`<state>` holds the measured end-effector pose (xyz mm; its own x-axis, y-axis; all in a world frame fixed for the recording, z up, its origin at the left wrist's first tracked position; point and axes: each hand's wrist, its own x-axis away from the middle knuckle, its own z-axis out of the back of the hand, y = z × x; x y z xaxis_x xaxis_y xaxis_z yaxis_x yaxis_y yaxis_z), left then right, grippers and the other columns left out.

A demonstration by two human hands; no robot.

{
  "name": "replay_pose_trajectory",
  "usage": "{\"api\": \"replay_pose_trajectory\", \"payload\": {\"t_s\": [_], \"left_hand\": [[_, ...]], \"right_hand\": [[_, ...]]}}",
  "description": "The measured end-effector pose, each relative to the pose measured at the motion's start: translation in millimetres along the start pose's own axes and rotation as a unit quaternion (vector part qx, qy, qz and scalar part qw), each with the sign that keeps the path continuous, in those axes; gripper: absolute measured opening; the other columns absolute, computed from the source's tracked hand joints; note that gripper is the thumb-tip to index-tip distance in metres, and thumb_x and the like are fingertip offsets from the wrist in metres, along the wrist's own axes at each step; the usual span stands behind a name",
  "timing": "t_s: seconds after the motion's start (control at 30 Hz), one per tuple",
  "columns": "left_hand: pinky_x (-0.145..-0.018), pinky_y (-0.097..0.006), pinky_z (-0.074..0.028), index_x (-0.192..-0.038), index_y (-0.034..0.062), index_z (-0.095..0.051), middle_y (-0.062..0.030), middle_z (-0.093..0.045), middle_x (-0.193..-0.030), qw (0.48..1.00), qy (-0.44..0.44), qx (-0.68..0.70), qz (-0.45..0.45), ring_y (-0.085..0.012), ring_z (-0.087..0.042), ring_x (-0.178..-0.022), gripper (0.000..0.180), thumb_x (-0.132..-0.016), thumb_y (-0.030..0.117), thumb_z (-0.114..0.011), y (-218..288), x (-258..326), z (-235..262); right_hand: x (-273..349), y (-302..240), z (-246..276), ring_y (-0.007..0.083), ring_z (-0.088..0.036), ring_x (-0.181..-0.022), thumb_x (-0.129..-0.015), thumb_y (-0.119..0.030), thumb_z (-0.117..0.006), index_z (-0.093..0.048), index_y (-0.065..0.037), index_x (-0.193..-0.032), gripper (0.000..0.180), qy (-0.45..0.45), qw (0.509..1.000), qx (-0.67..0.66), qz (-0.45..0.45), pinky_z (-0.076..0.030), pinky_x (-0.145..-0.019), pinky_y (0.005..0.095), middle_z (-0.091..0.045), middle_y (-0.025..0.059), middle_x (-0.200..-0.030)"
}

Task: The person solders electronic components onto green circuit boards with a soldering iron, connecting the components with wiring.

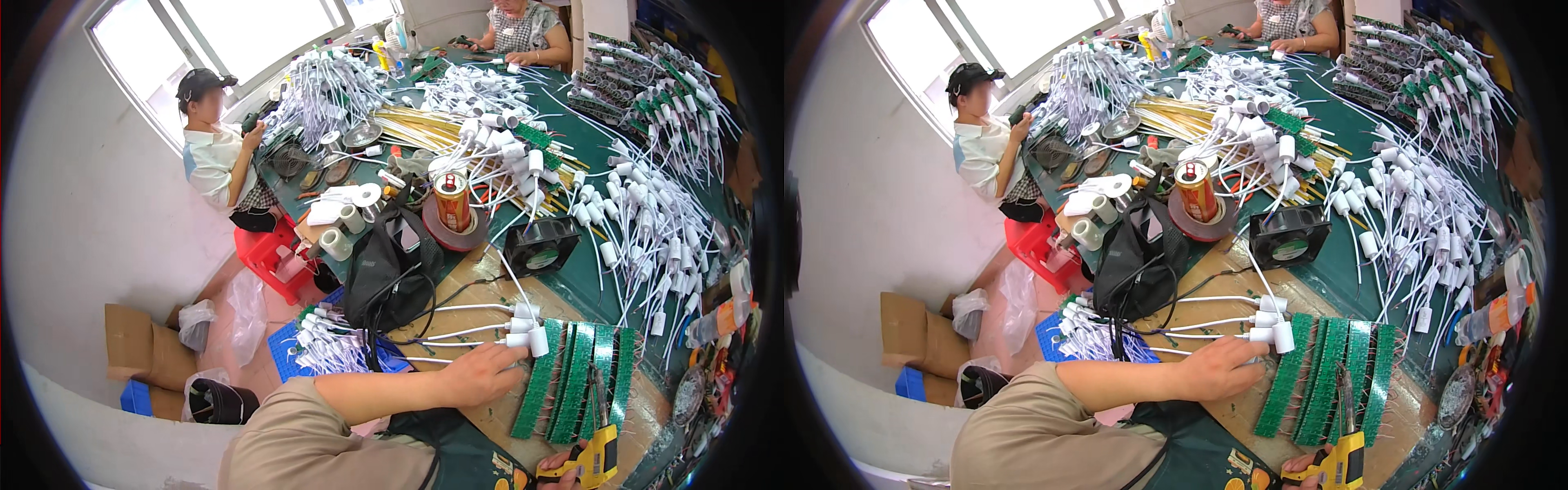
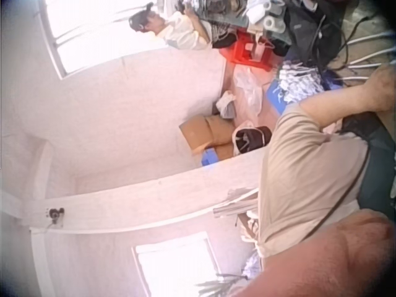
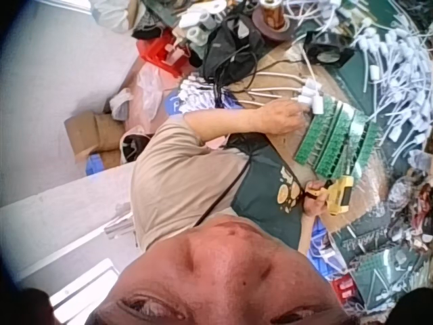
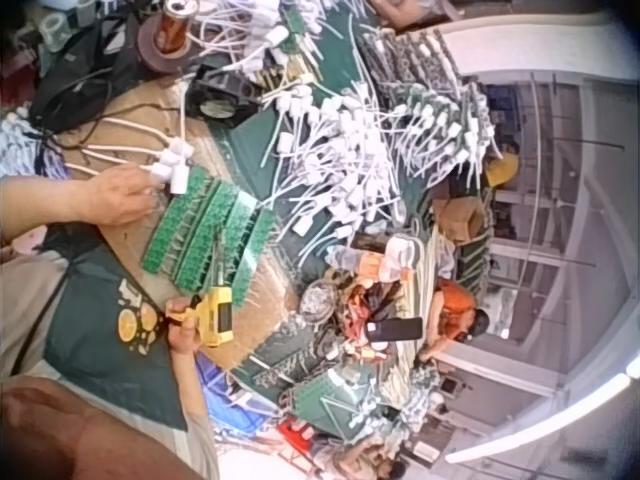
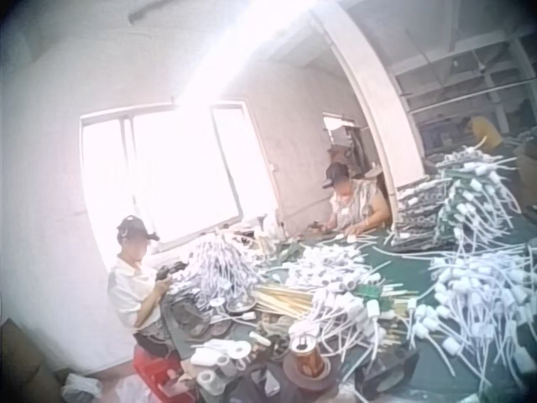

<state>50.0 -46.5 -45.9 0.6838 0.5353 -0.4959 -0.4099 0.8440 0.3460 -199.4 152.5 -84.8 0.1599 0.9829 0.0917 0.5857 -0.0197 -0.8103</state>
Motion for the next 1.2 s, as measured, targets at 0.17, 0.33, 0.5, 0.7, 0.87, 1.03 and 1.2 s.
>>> {"api": "replay_pose_trajectory", "payload": {"t_s": [0.17,0.33,0.5,0.7,0.87,1.03,1.2], "left_hand": [[-0.087,-0.041,-0.045,-0.096,0.0082,-0.059,-0.0161,-0.051,-0.128,0.998,0.036,0.035,0.024,-0.0297,-0.057,-0.104,0.029,-0.069,0.011,-0.069,0.5,3.8,-7.3],[-0.108,-0.052,-0.030,-0.083,0.0084,-0.060,-0.0174,-0.046,-0.136,0.998,0.056,-0.028,0.020,-0.0365,-0.042,-0.130,0.018,-0.069,0.012,-0.070,0.7,-1.1,-1.7],[-0.111,-0.055,-0.025,-0.080,0.0073,-0.059,-0.0181,-0.043,-0.140,0.998,0.042,-0.028,0.045,-0.0401,-0.034,-0.137,0.014,-0.072,0.013,-0.070,-0.6,-4.4,-4.5],[-0.112,-0.057,-0.022,-0.081,0.0056,-0.060,-0.0196,-0.039,-0.143,0.998,0.031,0.000,0.056,-0.0429,-0.028,-0.139,0.013,-0.076,0.014,-0.069,-1.9,-6.6,-7.8],[-0.112,-0.058,-0.022,-0.082,0.0052,-0.060,-0.0209,-0.036,-0.145,0.997,0.012,0.028,0.072,-0.0440,-0.024,-0.140,0.013,-0.078,0.014,-0.068,-3.6,-7.9,-5.5],[-0.112,-0.059,-0.021,-0.083,0.0042,-0.059,-0.0214,-0.034,-0.146,0.995,0.007,0.048,0.086,-0.0444,-0.022,-0.141,0.013,-0.080,0.013,-0.067,-2.5,-8.9,-2.4],[-0.112,-0.059,-0.022,-0.084,0.0034,-0.059,-0.0220,-0.034,-0.146,0.994,-0.001,0.060,0.087,-0.0451,-0.022,-0.141,0.011,-0.080,0.011,-0.066,-7.9,-7.7,-3.6]], "right_hand": [[1.3,1.4,1.8,0.0194,-0.046,-0.085,-0.093,-0.039,-0.057,-0.050,-0.005,-0.102,0.035,0.010,1.000,0.016,-0.007,-0.042,-0.075,0.0350,-0.050,0.0075,-0.094],[-1.2,-3.3,-3.3,0.0190,-0.046,-0.085,-0.094,-0.039,-0.056,-0.050,-0.005,-0.101,0.035,0.003,0.999,0.039,-0.005,-0.042,-0.075,0.0342,-0.051,0.0076,-0.093],[-1.0,-3.2,-1.2,0.0191,-0.046,-0.085,-0.094,-0.039,-0.056,-0.050,-0.005,-0.101,0.035,-0.001,0.999,0.043,-0.016,-0.042,-0.075,0.0339,-0.051,0.0079,-0.093],[-0.2,-2.5,1.3,0.0197,-0.046,-0.086,-0.093,-0.042,-0.058,-0.050,-0.005,-0.102,0.039,-0.009,0.999,0.048,-0.008,-0.042,-0.076,0.0351,-0.051,0.0084,-0.093],[0.3,-4.6,2.7,0.0225,-0.048,-0.090,-0.092,-0.043,-0.058,-0.051,-0.003,-0.103,0.042,-0.016,0.999,0.048,-0.019,-0.043,-0.078,0.0368,-0.052,0.0097,-0.097],[6.4,6.6,16.3,0.0234,-0.048,-0.092,-0.092,-0.043,-0.057,-0.051,-0.003,-0.105,0.042,-0.030,0.998,0.047,-0.004,-0.044,-0.079,0.0377,-0.052,0.0103,-0.098],[5.4,6.5,8.3,0.0234,-0.048,-0.092,-0.093,-0.040,-0.058,-0.051,-0.004,-0.106,0.039,-0.010,0.999,0.029,-0.010,-0.044,-0.079,0.0380,-0.053,0.0104,-0.100]]}}
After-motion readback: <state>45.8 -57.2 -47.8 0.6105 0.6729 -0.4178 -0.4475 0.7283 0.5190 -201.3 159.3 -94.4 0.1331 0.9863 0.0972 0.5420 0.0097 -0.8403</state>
